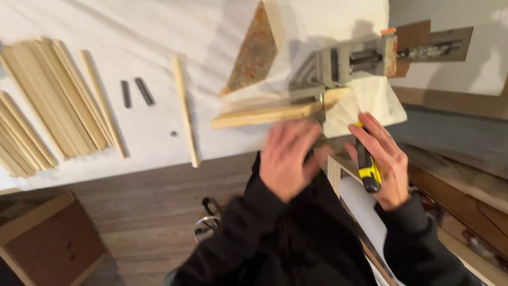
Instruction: Assembling and gluing wooden frame components using clamps and a hammer.
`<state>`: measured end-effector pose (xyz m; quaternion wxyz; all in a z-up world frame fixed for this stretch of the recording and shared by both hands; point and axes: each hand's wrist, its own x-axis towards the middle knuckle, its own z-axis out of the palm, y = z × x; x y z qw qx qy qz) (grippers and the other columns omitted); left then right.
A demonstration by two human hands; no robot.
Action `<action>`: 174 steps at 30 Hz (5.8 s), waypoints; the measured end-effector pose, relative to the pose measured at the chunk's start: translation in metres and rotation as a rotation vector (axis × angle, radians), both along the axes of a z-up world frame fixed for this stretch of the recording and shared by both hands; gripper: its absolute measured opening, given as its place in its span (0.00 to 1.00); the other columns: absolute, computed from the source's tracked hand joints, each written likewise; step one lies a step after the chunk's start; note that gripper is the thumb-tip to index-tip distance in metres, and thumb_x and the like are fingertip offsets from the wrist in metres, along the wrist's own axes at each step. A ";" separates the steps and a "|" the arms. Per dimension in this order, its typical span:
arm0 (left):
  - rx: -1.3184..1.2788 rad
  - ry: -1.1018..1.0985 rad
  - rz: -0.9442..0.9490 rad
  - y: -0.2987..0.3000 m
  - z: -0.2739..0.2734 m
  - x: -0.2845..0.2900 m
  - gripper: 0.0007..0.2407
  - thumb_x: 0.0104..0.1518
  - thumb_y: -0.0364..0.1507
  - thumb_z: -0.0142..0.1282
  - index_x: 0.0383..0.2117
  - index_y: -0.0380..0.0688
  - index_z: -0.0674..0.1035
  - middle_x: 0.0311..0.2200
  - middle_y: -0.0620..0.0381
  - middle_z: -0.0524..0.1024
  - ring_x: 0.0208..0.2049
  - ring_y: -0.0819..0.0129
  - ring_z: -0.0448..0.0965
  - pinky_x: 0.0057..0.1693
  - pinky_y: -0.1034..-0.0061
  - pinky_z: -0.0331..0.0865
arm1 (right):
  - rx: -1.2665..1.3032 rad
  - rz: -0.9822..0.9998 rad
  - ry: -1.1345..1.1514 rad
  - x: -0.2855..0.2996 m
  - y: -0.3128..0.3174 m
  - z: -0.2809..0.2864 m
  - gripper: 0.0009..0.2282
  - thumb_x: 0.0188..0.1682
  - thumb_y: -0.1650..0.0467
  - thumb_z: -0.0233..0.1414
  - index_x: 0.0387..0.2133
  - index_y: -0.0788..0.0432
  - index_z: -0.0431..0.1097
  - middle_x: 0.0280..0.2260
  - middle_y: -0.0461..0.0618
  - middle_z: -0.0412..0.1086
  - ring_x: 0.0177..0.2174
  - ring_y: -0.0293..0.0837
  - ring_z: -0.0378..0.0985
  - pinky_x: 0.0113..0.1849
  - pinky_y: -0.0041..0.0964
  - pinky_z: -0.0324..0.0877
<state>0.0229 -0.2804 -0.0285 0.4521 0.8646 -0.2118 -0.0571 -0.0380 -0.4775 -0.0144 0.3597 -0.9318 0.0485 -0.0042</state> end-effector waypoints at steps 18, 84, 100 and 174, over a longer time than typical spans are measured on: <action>0.289 -0.064 -0.037 -0.004 -0.070 0.019 0.18 0.57 0.27 0.61 0.55 0.50 0.76 0.49 0.61 0.73 0.52 0.61 0.73 0.65 0.57 0.62 | 0.056 0.035 0.005 0.035 -0.010 -0.052 0.16 0.48 0.80 0.62 0.49 0.59 0.72 0.53 0.57 0.75 0.54 0.52 0.78 0.53 0.41 0.74; 0.277 -0.087 0.009 -0.012 -0.078 0.018 0.22 0.50 0.26 0.65 0.54 0.52 0.77 0.47 0.61 0.76 0.52 0.61 0.74 0.67 0.56 0.61 | 0.096 0.497 0.055 0.034 -0.041 -0.040 0.20 0.38 0.78 0.55 0.47 0.61 0.71 0.51 0.57 0.75 0.50 0.55 0.76 0.50 0.42 0.71; -0.190 0.364 0.134 -0.017 0.029 -0.009 0.21 0.51 0.28 0.67 0.53 0.43 0.78 0.48 0.55 0.78 0.50 0.59 0.77 0.59 0.67 0.70 | 1.497 -0.224 0.308 -0.029 -0.056 -0.048 0.13 0.54 0.69 0.54 0.50 0.57 0.65 0.54 0.63 0.71 0.51 0.56 0.74 0.54 0.50 0.68; 0.529 0.198 0.781 0.364 -0.136 0.087 0.10 0.56 0.37 0.62 0.34 0.46 0.76 0.22 0.49 0.81 0.24 0.49 0.82 0.31 0.56 0.72 | 0.431 0.338 0.536 0.197 0.357 -0.046 0.11 0.51 0.70 0.57 0.45 0.60 0.77 0.36 0.49 0.79 0.33 0.38 0.81 0.36 0.31 0.75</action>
